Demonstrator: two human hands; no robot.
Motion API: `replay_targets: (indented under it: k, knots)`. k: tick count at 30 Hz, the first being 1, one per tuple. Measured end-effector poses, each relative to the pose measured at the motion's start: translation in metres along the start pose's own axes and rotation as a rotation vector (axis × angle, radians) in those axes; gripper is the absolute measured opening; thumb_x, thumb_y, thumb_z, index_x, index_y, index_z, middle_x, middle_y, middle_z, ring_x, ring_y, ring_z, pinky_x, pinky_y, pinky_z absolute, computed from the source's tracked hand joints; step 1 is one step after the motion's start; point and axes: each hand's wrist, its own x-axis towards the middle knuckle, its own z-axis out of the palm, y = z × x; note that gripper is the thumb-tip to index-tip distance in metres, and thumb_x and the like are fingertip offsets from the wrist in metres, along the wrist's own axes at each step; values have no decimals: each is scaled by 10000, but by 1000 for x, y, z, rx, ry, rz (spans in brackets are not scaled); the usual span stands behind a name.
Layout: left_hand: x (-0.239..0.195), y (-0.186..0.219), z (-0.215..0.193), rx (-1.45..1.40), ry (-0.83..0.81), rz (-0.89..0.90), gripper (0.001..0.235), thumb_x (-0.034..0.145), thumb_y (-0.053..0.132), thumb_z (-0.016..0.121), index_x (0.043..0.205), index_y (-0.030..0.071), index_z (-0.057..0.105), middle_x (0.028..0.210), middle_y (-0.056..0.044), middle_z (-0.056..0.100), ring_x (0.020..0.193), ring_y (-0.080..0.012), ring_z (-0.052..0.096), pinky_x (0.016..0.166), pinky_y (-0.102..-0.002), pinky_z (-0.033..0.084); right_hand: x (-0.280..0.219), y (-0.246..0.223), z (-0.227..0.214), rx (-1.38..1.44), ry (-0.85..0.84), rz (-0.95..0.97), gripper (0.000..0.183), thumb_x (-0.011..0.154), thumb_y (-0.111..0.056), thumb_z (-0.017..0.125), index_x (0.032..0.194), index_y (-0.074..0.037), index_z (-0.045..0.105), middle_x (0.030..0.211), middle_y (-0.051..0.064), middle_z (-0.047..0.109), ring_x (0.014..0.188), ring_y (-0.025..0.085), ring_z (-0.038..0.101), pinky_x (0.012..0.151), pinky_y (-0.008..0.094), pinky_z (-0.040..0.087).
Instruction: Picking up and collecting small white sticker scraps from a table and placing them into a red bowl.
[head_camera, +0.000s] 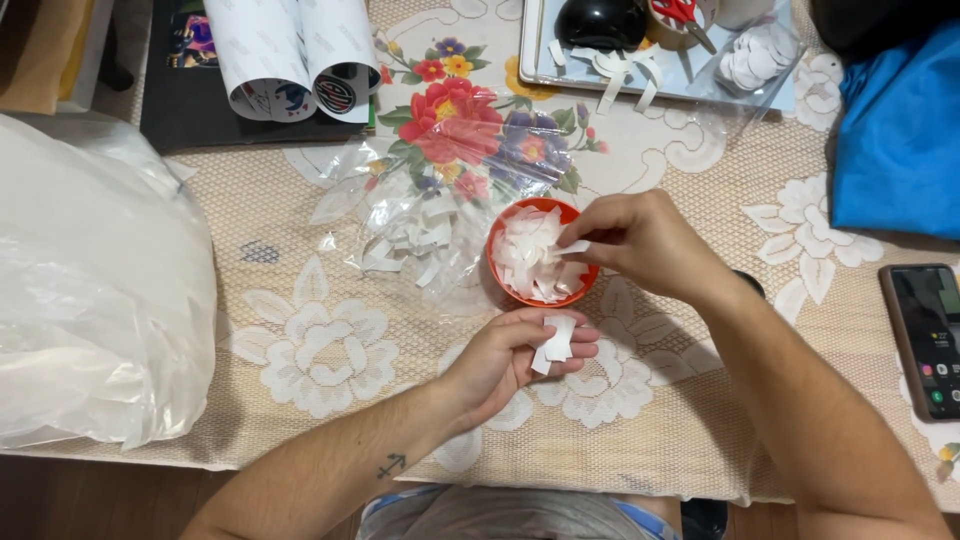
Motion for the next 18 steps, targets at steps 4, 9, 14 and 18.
replay_targets:
  k: [4, 9, 14, 18]
  knots:
    - [-2, 1, 3, -39, 6, -9, 483, 937, 122, 470, 1333, -146, 538, 1210, -315, 662, 1090, -330, 696, 924, -423, 597, -23, 20, -1, 231, 38, 122, 213, 716, 45, 829, 915, -31, 813, 850, 163, 787, 763, 232, 722, 718, 346, 604]
    - [-3, 1, 8, -144, 36, -25, 483, 970, 215, 447, 1291, -133, 547, 1202, -330, 654, 1073, -397, 687, 909, -464, 597, -53, 36, 13, 437, 10, 6, 179, 671, 51, 845, 821, -45, 825, 793, 162, 801, 722, 264, 742, 697, 364, 612]
    - [2, -13, -2, -152, 39, -40, 569, 1015, 355, 443, 1312, -120, 544, 1228, -309, 648, 1091, -413, 673, 924, -507, 582, -66, 31, 35, 316, 37, -219, 167, 718, -8, 831, 851, -109, 840, 883, 79, 813, 790, 210, 768, 713, 329, 616]
    - [6, -13, -5, -129, 19, -42, 581, 1025, 388, 427, 1322, -94, 554, 1200, -272, 667, 1067, -392, 690, 909, -480, 604, -65, 27, 38, 264, 78, -293, 184, 763, 12, 778, 883, -117, 829, 916, 72, 803, 818, 225, 771, 743, 340, 612]
